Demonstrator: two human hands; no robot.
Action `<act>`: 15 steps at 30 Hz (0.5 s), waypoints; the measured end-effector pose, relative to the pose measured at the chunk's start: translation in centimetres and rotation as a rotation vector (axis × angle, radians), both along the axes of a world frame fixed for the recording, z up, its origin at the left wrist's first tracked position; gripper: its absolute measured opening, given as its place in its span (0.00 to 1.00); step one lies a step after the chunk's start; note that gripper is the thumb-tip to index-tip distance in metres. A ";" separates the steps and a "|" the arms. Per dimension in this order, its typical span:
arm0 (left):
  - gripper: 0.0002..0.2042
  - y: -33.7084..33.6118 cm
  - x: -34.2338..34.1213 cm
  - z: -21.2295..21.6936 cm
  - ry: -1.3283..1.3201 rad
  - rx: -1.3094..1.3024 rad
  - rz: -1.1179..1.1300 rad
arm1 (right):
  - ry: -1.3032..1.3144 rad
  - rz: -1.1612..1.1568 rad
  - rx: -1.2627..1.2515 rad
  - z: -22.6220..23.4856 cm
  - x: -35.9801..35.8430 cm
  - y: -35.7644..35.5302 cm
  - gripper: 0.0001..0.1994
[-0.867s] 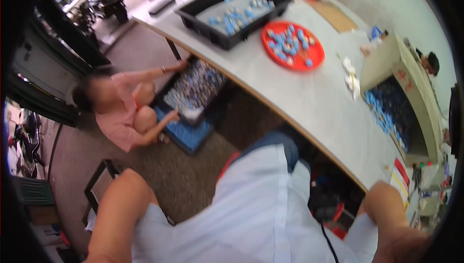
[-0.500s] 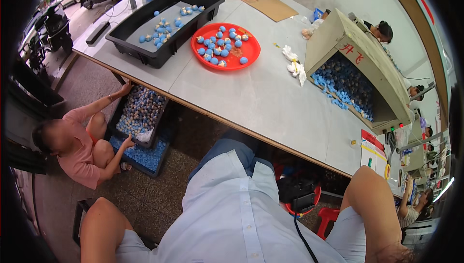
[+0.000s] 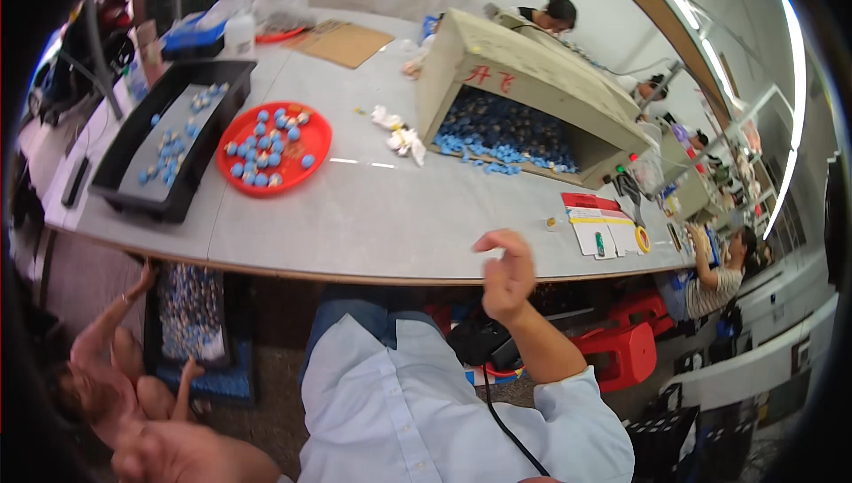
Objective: The person applies adhesive from a bottle onto figurine head pieces and attaches hair pieces to them by hand.
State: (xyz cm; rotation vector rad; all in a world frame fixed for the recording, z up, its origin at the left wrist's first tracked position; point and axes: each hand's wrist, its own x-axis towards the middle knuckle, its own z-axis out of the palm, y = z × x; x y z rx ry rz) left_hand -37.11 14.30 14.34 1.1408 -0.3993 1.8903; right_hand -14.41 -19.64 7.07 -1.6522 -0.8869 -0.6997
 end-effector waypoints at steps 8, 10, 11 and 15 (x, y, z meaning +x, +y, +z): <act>0.12 -4.5 14.8 -14.2 0.669 -0.114 -0.236 | 0.226 -0.191 -0.287 -6.8 -0.3 0.0 0.09; 0.15 -5.8 17.6 -14.9 0.785 0.078 -0.188 | 0.232 -0.204 -0.279 -7.4 0.4 -0.1 0.10; 0.16 -6.5 18.6 -15.6 0.778 0.053 -0.224 | 0.211 -0.171 -0.294 -7.8 1.2 0.1 0.10; 0.20 -5.9 20.0 -16.6 0.875 0.149 -0.090 | 0.294 -0.008 -0.453 -7.9 3.3 3.7 0.10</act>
